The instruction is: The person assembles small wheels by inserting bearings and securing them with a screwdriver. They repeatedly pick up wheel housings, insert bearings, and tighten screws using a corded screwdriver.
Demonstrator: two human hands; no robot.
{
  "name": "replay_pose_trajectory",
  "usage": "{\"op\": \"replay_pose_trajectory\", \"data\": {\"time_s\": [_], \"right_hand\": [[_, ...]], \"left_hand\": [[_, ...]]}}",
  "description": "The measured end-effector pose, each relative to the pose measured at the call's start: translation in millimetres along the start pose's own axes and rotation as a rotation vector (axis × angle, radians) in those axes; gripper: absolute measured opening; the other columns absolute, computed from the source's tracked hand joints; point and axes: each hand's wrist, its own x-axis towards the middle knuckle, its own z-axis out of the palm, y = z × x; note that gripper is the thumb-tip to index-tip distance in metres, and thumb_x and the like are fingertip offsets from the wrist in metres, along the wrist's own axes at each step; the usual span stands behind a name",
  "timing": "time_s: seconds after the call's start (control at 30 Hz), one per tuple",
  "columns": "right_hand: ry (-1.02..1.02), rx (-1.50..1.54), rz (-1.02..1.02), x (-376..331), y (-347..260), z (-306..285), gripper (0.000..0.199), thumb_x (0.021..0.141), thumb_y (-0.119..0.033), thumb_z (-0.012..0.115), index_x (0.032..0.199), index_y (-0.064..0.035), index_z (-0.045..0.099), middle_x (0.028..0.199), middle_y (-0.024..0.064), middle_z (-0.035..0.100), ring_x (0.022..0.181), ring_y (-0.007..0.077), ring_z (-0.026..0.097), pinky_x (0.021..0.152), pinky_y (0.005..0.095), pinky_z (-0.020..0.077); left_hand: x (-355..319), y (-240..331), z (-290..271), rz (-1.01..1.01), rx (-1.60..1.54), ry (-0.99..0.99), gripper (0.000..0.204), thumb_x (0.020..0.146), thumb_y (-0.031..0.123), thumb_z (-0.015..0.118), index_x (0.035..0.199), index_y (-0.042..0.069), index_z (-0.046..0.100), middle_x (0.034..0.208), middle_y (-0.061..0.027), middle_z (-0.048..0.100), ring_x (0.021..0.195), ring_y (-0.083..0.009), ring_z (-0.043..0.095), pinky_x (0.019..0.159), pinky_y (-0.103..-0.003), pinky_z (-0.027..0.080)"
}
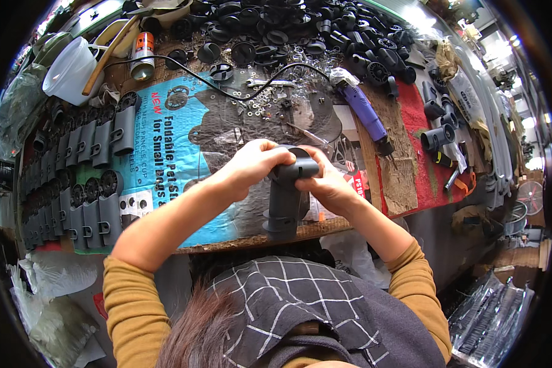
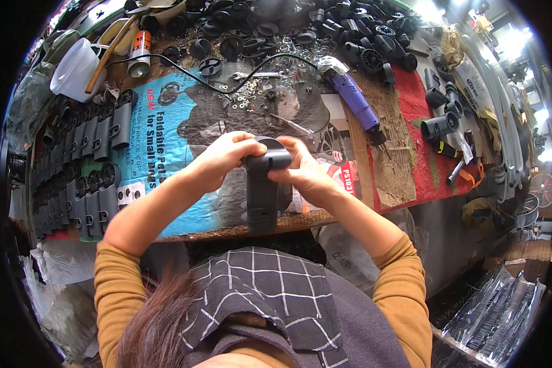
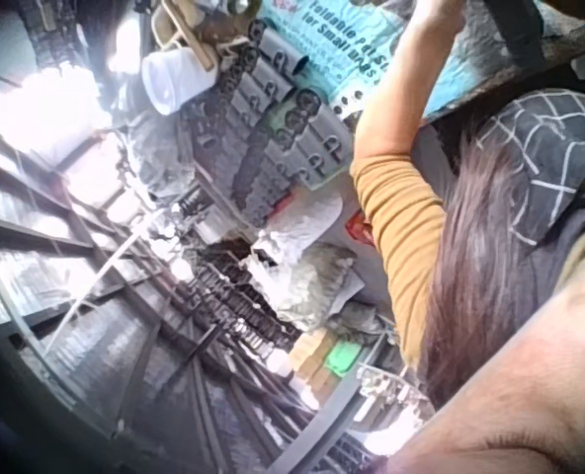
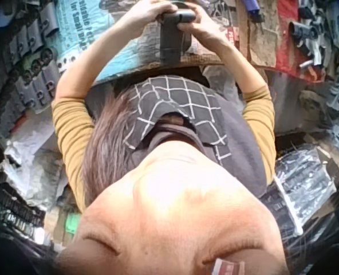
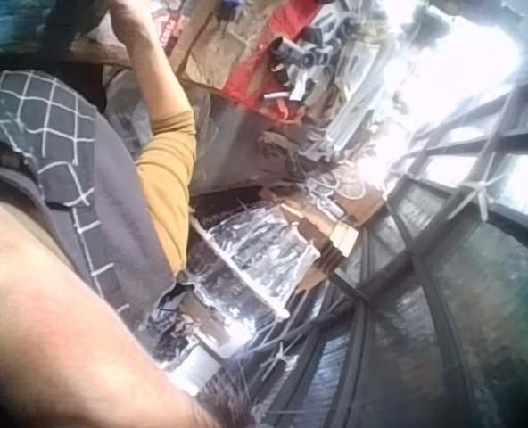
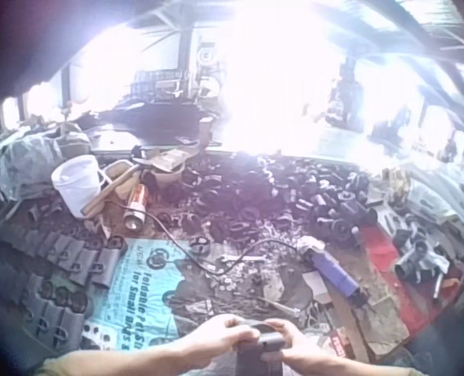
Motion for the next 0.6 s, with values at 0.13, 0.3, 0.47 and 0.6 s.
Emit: {"op": "replay_pose_trajectory", "data": {"time_s": [0.13, 0.3, 0.47, 0.6], "right_hand": [[-0.116, 0.025, 0.073, -15, -23, 14, 0.074, 0.071, -0.005, 0.082, 0.136, -0.0064, 0.047, 0.122, 0.0036, 0.060, 0.114, 0.0147, 0.057, 0.103, 0.0342, 0.0427], [-0.169, -0.460, -0.189, -22, -38, 32, 0.053, 0.074, -0.006, 0.079, 0.120, -0.0027, 0.054, 0.113, 0.0055, 0.064, 0.107, 0.0145, 0.060, 0.094, 0.0311, 0.0473], [-0.072, -0.820, -0.353, -25, -36, 47, 0.048, 0.071, -0.008, 0.076, 0.114, -0.0015, 0.057, 0.102, 0.0123, 0.064, 0.098, 0.0222, 0.064, 0.084, 0.0346, 0.0495], [-0.094, -0.843, -0.388, -23, -38, 53, 0.046, 0.071, -0.008, 0.076, 0.113, -0.0019, 0.058, 0.100, 0.0120, 0.064, 0.094, 0.0217, 0.063, 0.083, 0.0344, 0.0494]], "left_hand": [[-36, 2, 0, 0.294, -0.119, -0.087, 0.048, 0.078, 0.012, 0.072, 0.121, 0.000, 0.055, 0.107, -0.0055, 0.062, 0.097, -0.0106, 0.057, 0.092, -0.028, 0.045], [-65, 7, 0, 0.613, 0.295, 0.100, 0.055, 0.068, 0.029, 0.080, 0.107, -0.001, 0.057, 0.094, -0.0101, 0.062, 0.086, -0.0206, 0.060, 0.077, -0.036, 0.048], [-71, 3, 2, 0.844, 0.636, 0.334, 0.057, 0.062, 0.045, 0.086, 0.086, 0.001, 0.059, 0.082, -0.0140, 0.060, 0.076, -0.0330, 0.060, 0.071, -0.042, 0.047], [-70, -4, -1, 0.935, 0.649, 0.353, 0.058, 0.059, 0.047, 0.088, 0.084, 0.002, 0.060, 0.080, -0.0125, 0.060, 0.075, -0.0312, 0.059, 0.071, -0.041, 0.047]]}}
